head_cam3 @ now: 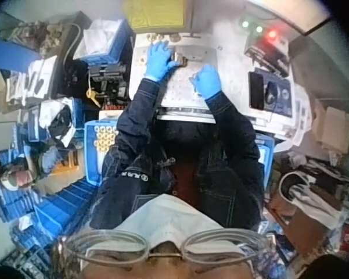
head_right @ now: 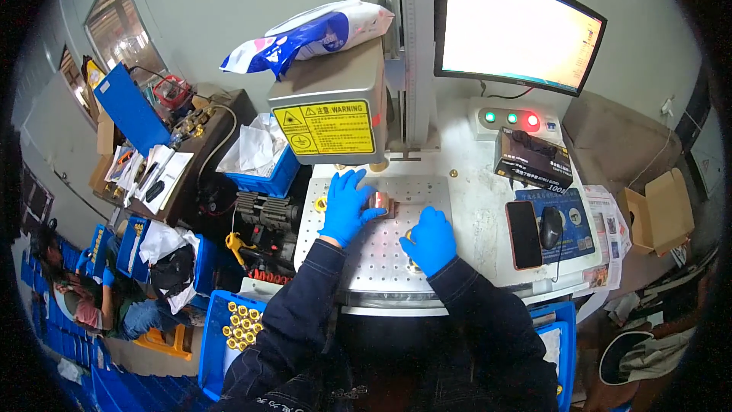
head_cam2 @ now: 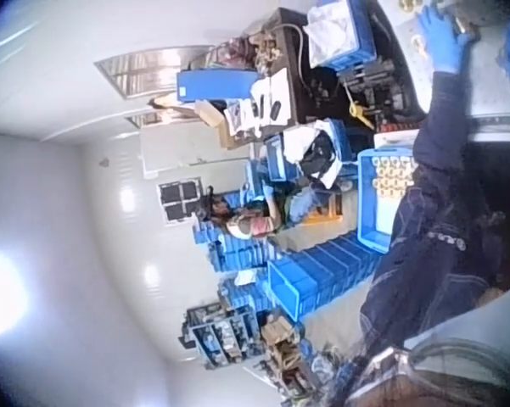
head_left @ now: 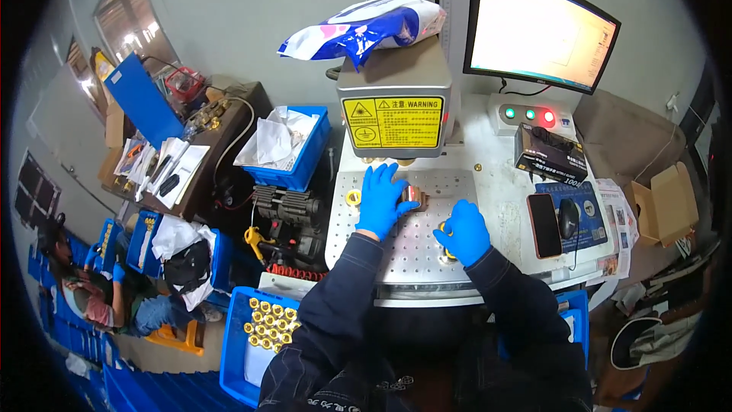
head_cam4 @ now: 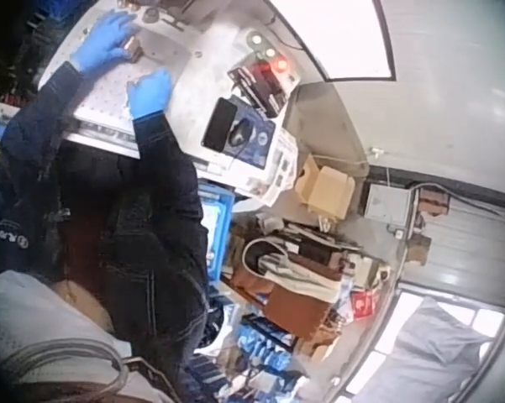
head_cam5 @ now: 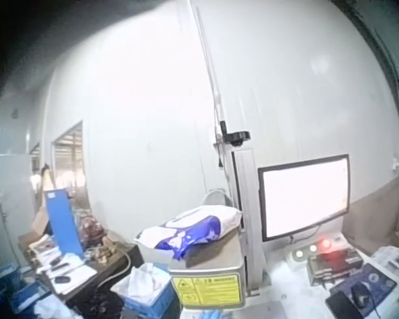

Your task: The person operates a laser marking machine by loading cylindrical metal parts into the fixture, rotating and swapping them under the laser, and placing the finished parts into a container.

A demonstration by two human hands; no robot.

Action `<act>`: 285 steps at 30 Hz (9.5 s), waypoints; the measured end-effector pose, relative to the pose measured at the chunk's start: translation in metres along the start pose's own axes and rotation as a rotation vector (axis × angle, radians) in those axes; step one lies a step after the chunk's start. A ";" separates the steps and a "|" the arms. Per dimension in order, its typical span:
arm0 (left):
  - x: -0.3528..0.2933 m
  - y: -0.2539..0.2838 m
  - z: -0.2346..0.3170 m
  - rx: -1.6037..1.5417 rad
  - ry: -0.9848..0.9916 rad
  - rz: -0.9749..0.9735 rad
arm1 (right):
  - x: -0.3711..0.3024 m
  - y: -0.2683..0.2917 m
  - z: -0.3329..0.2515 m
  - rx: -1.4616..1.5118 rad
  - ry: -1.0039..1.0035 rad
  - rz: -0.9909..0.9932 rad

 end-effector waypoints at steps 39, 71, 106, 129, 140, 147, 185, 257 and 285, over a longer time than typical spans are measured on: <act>-0.101 0.048 -0.034 -0.315 0.522 0.356 | 0.108 -0.106 0.026 0.615 -0.259 -0.566; -0.079 0.075 -0.022 0.035 0.194 0.461 | -0.072 -0.025 0.133 0.777 -0.461 0.443; -0.052 0.045 -0.074 0.015 0.388 -0.018 | -0.090 -0.054 0.200 0.581 -0.365 0.383; -0.542 0.191 -0.030 -0.132 1.188 -0.163 | -0.079 -0.040 0.175 0.549 -0.438 0.216; -0.521 0.138 -0.028 0.251 0.780 -0.569 | -0.080 -0.038 0.178 0.503 -0.428 0.197; -0.515 0.161 -0.088 -0.169 0.961 -0.490 | -0.076 -0.039 0.167 0.563 -0.475 0.198; -0.620 0.126 -0.167 -0.237 1.499 0.674 | -0.077 0.017 0.093 0.391 -0.459 0.241; -0.043 0.020 -0.047 0.011 0.351 0.575 | 0.113 -0.085 0.005 0.156 -0.224 -0.379; -0.053 0.023 -0.042 -0.058 0.405 0.627 | -0.036 0.011 0.055 0.484 -0.445 0.199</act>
Point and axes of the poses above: each hand's wrist, its own x-axis towards the middle knuckle, its own y-axis out of the back of the hand, z = x × y, the point moved 8 cm from there along x, towards the middle knuckle, and after that the axes turned 6 degrees about -x, right-handed, at the moved point
